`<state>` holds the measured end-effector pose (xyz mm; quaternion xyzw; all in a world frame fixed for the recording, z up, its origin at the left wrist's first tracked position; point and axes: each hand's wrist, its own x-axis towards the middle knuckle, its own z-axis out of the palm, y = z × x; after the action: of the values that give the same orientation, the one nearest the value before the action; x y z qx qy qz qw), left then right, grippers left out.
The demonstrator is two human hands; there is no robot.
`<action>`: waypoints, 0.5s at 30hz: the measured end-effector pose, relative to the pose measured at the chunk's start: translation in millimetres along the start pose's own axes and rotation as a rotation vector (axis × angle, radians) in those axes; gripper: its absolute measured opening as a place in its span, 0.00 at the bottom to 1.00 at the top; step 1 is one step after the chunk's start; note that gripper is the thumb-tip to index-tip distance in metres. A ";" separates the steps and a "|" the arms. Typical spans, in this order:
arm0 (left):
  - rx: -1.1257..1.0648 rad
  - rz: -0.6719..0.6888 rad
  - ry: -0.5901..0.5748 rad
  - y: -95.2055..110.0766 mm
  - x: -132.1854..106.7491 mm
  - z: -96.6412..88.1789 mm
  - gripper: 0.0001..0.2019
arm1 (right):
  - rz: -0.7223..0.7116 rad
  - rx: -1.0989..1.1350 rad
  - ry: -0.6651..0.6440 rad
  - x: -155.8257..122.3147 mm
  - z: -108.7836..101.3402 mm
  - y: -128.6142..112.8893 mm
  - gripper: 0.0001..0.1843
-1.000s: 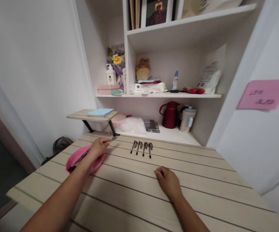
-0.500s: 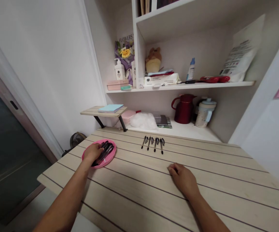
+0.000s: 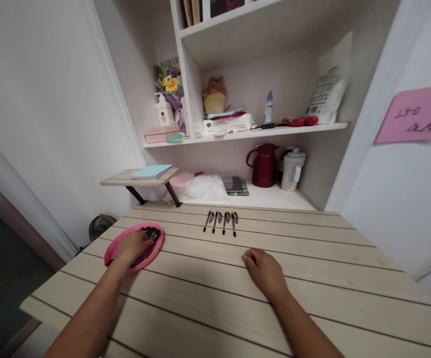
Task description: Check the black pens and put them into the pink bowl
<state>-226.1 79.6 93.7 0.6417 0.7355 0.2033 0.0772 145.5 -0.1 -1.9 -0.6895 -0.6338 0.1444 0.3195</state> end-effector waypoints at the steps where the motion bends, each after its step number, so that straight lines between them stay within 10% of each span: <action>1: -0.010 0.013 0.010 5.5 -1.3 -0.3 0.08 | 0.003 -0.002 -0.002 -0.2 -0.3 -0.5 0.14; 9: -0.339 0.280 -0.169 104.0 -26.6 59.1 0.08 | 0.101 -0.105 0.003 6.3 -0.5 -10.3 0.15; 12: -1.043 0.032 -0.590 142.2 -40.8 100.4 0.12 | 0.156 -0.158 -0.017 27.0 0.7 -22.9 0.16; 15: -1.175 -0.025 -0.607 162.6 -48.3 128.2 0.16 | 0.216 -0.217 -0.004 55.1 6.0 -36.6 0.14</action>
<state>-21.8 73.4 35.3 0.5131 0.4550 0.3798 0.6209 121.7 54.4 27.8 -0.7838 -0.5684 0.1099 0.2247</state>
